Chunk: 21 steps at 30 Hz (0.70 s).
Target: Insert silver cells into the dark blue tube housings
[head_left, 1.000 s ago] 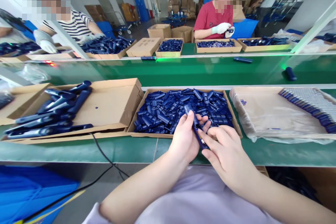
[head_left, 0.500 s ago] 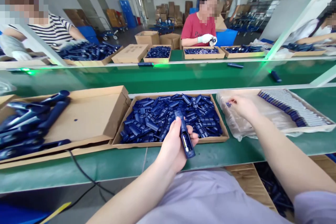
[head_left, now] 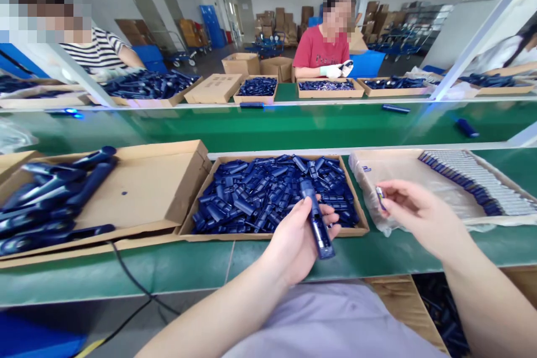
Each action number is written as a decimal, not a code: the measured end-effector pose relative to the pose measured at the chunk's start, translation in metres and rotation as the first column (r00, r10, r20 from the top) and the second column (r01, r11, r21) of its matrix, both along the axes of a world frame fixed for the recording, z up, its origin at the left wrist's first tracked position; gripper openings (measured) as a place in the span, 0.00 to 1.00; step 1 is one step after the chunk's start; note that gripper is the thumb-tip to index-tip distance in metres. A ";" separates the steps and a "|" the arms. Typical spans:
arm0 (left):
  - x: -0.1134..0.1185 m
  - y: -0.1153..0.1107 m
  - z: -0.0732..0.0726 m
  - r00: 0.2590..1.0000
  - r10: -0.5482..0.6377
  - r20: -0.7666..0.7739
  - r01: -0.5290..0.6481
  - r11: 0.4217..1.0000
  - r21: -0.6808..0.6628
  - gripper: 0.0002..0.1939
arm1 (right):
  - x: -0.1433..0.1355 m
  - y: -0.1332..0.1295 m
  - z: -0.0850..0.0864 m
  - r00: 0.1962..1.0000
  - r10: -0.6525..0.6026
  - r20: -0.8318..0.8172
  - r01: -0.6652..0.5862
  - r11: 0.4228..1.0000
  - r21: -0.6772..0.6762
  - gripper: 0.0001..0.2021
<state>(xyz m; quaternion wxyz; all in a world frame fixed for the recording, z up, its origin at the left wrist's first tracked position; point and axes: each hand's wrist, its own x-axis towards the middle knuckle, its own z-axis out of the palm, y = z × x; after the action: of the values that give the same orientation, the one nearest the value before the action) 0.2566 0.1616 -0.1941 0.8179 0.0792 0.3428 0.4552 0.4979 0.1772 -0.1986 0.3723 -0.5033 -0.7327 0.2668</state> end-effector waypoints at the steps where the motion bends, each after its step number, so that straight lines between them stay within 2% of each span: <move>1: 0.003 0.000 -0.002 1.000 -0.007 0.009 0.007 1.000 0.028 0.19 | -0.013 -0.015 0.004 0.998 0.031 -0.054 -0.030 0.999 0.011 0.16; 2: 0.007 0.001 -0.003 1.000 -0.010 0.018 0.009 0.998 0.059 0.19 | -0.026 -0.028 0.007 0.996 0.062 -0.061 -0.061 0.998 0.022 0.14; 5: 0.013 0.001 -0.004 1.000 0.014 0.022 -0.016 0.991 0.132 0.17 | -0.061 -0.045 0.009 0.988 0.116 0.101 -0.121 0.991 0.050 0.09; 8: 0.013 -0.001 -0.002 0.998 0.050 -0.022 -0.047 0.989 0.142 0.16 | -0.081 -0.038 0.003 0.962 0.091 0.257 -0.135 0.978 0.161 0.07; 11: 0.010 -0.004 -0.002 0.995 0.075 -0.066 -0.065 0.988 0.140 0.15 | -0.091 -0.030 -0.004 0.942 0.042 0.333 -0.148 0.942 0.301 0.10; 14: 0.007 -0.005 -0.005 0.993 0.096 -0.075 -0.087 0.990 0.112 0.16 | -0.099 -0.034 -0.007 0.928 0.101 0.358 -0.214 0.932 0.292 0.14; 16: 0.004 -0.003 -0.006 0.993 0.106 -0.057 -0.102 0.992 0.072 0.15 | -0.101 -0.037 -0.004 0.918 0.183 0.350 -0.278 0.930 0.241 0.15; 18: 0.001 0.000 -0.004 0.993 0.117 -0.030 -0.116 0.993 0.027 0.13 | -0.093 -0.030 0.001 0.912 0.257 0.320 -0.331 0.921 0.204 0.16; 19: -0.001 0.001 -0.003 0.994 0.110 -0.014 -0.110 0.994 0.006 0.13 | -0.085 -0.020 0.003 0.922 0.234 0.307 -0.309 0.924 0.225 0.16; 21: -0.006 0.003 0.001 0.996 0.086 0.018 -0.085 0.996 -0.029 0.16 | -0.057 0.015 0.002 0.947 0.044 0.319 -0.145 0.943 0.300 0.17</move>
<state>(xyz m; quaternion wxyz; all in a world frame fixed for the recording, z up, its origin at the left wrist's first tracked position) 0.2507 0.1646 -0.1929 0.8020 0.0486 0.3445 0.4856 0.4412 0.1921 -0.1963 0.3167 -0.4357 -0.8387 0.0805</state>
